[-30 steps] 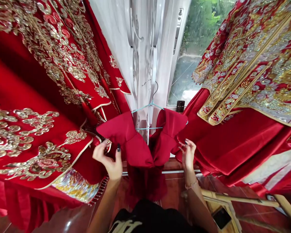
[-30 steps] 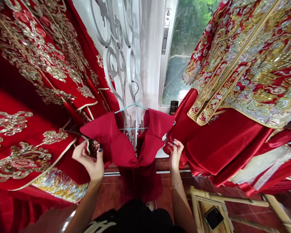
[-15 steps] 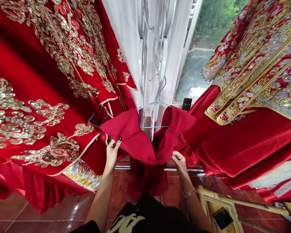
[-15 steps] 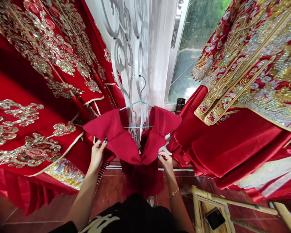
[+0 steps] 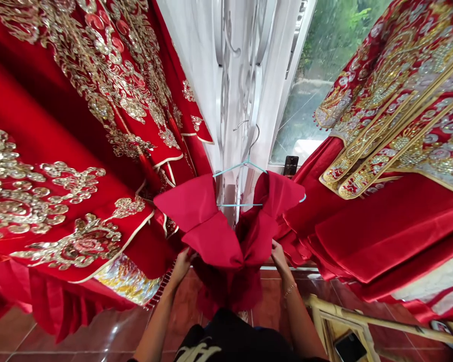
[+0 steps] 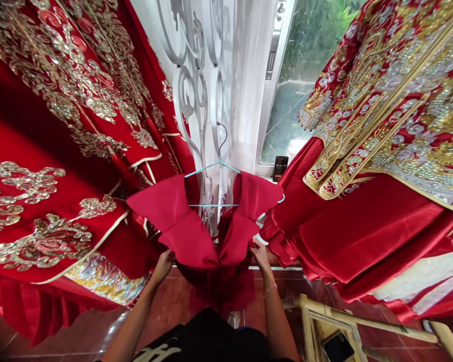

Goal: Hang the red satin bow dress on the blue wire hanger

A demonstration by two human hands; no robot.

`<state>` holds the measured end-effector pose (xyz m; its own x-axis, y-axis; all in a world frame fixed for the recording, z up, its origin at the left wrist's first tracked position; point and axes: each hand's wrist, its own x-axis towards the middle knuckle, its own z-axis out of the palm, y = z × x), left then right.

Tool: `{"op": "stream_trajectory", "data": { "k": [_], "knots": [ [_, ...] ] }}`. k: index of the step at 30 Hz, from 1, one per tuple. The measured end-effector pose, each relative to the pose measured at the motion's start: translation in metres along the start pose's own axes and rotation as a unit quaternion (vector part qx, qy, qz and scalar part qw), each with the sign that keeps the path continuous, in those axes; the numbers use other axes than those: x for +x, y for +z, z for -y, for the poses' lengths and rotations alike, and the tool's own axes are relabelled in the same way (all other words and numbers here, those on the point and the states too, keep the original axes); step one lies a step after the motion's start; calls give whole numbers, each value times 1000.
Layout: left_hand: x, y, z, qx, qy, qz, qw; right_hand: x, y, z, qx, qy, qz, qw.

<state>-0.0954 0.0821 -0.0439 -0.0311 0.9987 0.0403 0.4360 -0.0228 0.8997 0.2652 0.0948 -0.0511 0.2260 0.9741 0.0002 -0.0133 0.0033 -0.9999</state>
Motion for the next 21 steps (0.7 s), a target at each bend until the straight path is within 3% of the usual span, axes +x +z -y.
{"op": "stream_trajectory", "data": {
  "k": [3, 5, 7, 8, 9, 11, 13, 15, 18, 21],
  "knots": [
    [-16, -53, 4, -9, -1, -18, 1000, -8, -48, 14, -13, -18, -58, 998],
    [-33, -83, -8, 30, -22, -34, 999, -14, -77, 31, -6, -42, -126, 991],
    [-50, -100, -43, 87, -38, -46, 994, -17, -89, 59, 14, -108, -253, 961],
    [-56, -102, -70, 79, -17, -84, 993, -17, -87, 77, 25, -155, -313, 937],
    [-59, -100, -102, 44, 19, -154, 987, -17, -80, 97, 31, -201, -345, 916],
    [-53, -85, -173, 4, 131, -330, 935, -16, -49, 141, 29, -296, -370, 880],
    [-30, -62, -237, 47, 227, -373, 898, -13, -7, 181, -9, -377, -324, 868],
    [3, -40, -278, 143, 235, -334, 901, -8, 35, 210, -113, -428, -252, 861],
    [42, -22, -290, 215, 175, -282, 918, 3, 77, 231, -295, -401, -203, 843],
    [55, -33, -271, 209, 128, -283, 927, 15, 86, 233, -383, -342, -157, 844]
  ]
}}
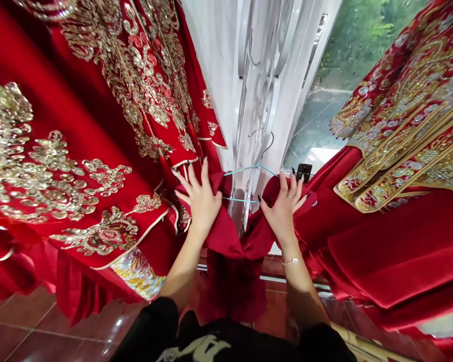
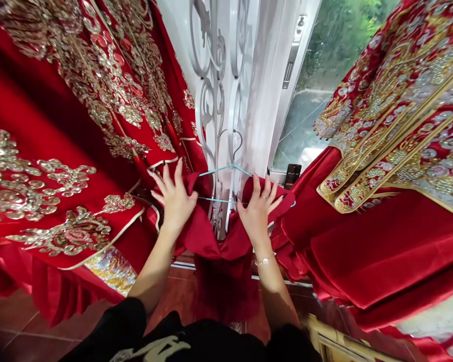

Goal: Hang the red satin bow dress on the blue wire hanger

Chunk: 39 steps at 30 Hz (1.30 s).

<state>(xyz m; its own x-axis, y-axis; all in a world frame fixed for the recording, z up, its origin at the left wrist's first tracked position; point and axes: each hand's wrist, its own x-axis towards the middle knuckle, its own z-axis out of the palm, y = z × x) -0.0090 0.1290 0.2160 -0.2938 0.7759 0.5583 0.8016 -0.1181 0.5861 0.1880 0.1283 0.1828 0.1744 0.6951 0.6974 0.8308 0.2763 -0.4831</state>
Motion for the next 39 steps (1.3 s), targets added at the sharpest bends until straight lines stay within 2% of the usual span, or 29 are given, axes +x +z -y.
{"op": "stream_trajectory", "data": {
  "k": [3, 6, 10, 15, 18, 22, 24, 27, 29, 31, 33, 36, 39],
  "knots": [
    [7, -16, 33, -34, 41, 70, 996, 0, -2, -15, -7, 10, 24, 1000],
    [18, -31, 55, -84, 90, 151, 981, -3, -8, -27, 1, 10, 28, 1000],
    [28, -32, 65, -110, 84, 176, 975, -8, -12, -26, 0, 0, 33, 999],
    [25, -23, 65, -111, 92, 159, 977, -11, -13, -21, -9, -1, 20, 1000],
    [23, -23, 62, -74, 86, 149, 982, -12, -14, -20, -19, -4, 15, 1000],
    [20, -24, 51, -25, 88, 145, 985, -14, -16, -17, -32, -4, 12, 999],
    [17, -21, 43, 10, 83, 122, 989, -13, -15, -16, -33, 0, 13, 999],
    [16, -13, 30, 95, 74, 85, 989, -9, -13, -17, -45, 28, -5, 999],
    [17, -11, 25, 139, 95, 106, 980, -4, -10, -22, -63, 66, -43, 995],
    [16, -14, 24, 153, 133, 135, 970, 3, -6, -29, -74, 96, -69, 990],
    [11, -22, 26, 149, 162, 137, 966, 10, -2, -35, -73, 102, -64, 990],
    [-4, -39, 29, 136, 163, 116, 970, 23, 4, -40, -72, 94, -28, 993],
    [-18, -52, 30, 132, 149, 121, 973, 38, 8, -47, -69, 91, 7, 993]
  ]
}}
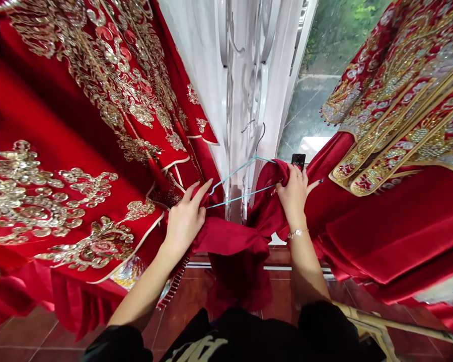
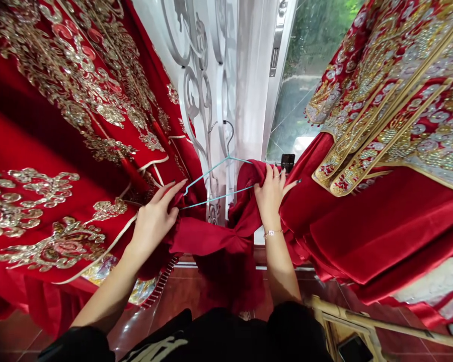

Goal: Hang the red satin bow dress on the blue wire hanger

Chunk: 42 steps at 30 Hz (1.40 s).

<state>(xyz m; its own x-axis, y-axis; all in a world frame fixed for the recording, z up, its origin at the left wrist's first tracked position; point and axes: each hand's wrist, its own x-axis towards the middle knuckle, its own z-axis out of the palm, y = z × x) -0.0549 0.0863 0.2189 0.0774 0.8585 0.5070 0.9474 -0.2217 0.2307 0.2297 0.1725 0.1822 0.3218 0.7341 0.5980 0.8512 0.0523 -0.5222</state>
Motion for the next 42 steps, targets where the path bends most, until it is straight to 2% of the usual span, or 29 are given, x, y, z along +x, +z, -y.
{"op": "stream_trajectory", "data": {
  "k": [6, 10, 15, 21, 24, 27, 32, 35, 38, 40, 42],
  "knots": [
    [-10, -2, 1, -17, 8, 8, 1000, 15, 0, -16, 78, -67, 50, 993],
    [-10, -2, 4, -20, 12, 6, 1000, 15, -7, -19, 58, -73, 37, 995],
    [-6, -8, 7, -61, 13, -16, 998, 28, -16, -29, 20, -53, 62, 996],
    [0, -10, 6, -81, -7, 10, 997, 24, -16, -50, 42, -80, 79, 993],
    [1, -7, 7, -85, -6, 10, 996, 16, -11, -46, 21, -47, 56, 997],
    [1, -3, 7, -85, 8, -3, 996, 12, -10, -31, -23, -29, 40, 999],
    [2, 0, 7, 29, -7, -109, 994, 11, -24, -10, -112, 12, 83, 990],
    [10, -7, 10, 83, -18, -62, 994, 13, -40, -18, -142, 28, 67, 987],
    [21, -16, 11, 125, -6, 6, 992, 19, -53, -42, -74, 30, 37, 996],
    [27, -21, 9, 156, 11, 35, 987, 23, -56, -61, 28, 50, 33, 998],
    [32, -23, 5, 182, 22, 59, 981, 22, -52, -77, 167, 108, 37, 979]
  ]
}}
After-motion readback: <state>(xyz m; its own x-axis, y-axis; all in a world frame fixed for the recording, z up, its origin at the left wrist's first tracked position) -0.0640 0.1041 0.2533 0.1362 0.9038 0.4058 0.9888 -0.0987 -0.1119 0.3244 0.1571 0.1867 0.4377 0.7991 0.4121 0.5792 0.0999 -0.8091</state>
